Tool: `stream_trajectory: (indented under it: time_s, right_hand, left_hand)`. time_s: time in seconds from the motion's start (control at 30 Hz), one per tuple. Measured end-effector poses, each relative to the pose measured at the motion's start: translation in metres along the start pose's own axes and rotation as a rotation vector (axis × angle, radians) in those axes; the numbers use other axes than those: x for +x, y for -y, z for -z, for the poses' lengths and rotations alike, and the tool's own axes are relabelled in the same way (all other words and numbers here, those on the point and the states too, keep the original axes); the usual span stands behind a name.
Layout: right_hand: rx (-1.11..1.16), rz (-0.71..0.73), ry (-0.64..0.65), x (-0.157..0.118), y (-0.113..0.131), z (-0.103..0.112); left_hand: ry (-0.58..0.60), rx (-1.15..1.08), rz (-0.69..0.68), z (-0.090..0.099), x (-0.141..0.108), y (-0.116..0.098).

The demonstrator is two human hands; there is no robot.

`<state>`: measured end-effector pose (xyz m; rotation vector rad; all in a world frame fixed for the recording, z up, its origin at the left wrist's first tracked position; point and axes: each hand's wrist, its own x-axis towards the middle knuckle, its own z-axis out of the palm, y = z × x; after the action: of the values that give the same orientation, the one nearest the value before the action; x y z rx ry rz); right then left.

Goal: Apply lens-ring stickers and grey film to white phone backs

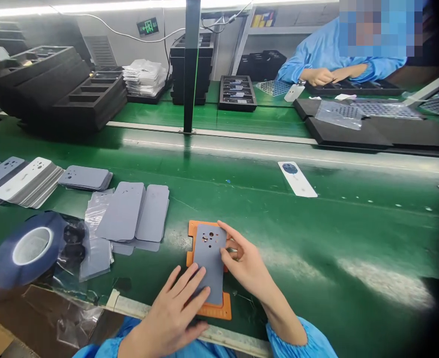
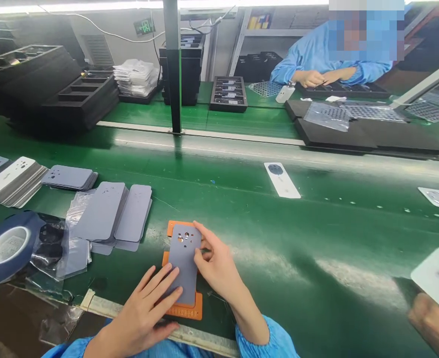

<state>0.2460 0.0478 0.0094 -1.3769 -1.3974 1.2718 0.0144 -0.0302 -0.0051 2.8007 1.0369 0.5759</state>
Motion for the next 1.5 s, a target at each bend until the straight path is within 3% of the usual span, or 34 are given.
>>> stream_trajectory:
  time_s: [0.13,0.4,0.7,0.87,1.03,1.17,1.23,1.4,1.5]
  right_hand:
    - [-0.296,0.123,0.046,-0.002,0.006,0.000]
    - [-0.694,0.341,-0.079,0.002,-0.007,-0.006]
    - [-0.995,0.390,0.103,-0.031,-0.014,-0.040]
    - [-1.029,0.335,0.047,-0.017,-0.016,-0.047]
    - [-0.969,0.348,0.019,-0.001,-0.010,-0.038]
    - [-0.884,0.327,-0.188,-0.008,-0.017,-0.026]
    - [-0.863,0.284,-0.276,-0.014,-0.023,-0.022]
    - [-0.737,0.165,-0.217,-0.030,-0.023,-0.020]
    - [-0.663,0.130,-0.228,-0.039,-0.014,-0.019]
  left_hand:
    - [0.005,0.029,0.005,-0.010,-0.010,-0.003]
    - [-0.006,0.053,-0.012,-0.014,-0.012,-0.001]
    - [-0.138,-0.020,0.051,-0.022,-0.012,-0.002]
    - [-0.130,-0.024,0.075,-0.024,-0.002,0.006]
    - [-0.074,-0.057,0.081,-0.017,0.011,0.015]
    - [-0.040,-0.174,0.088,-0.011,0.011,0.016]
    - [-0.086,-0.268,0.116,-0.010,0.010,0.017]
    - [-0.306,-0.492,0.315,-0.005,0.011,0.019]
    - [-0.314,-0.662,0.486,-0.001,0.013,0.023]
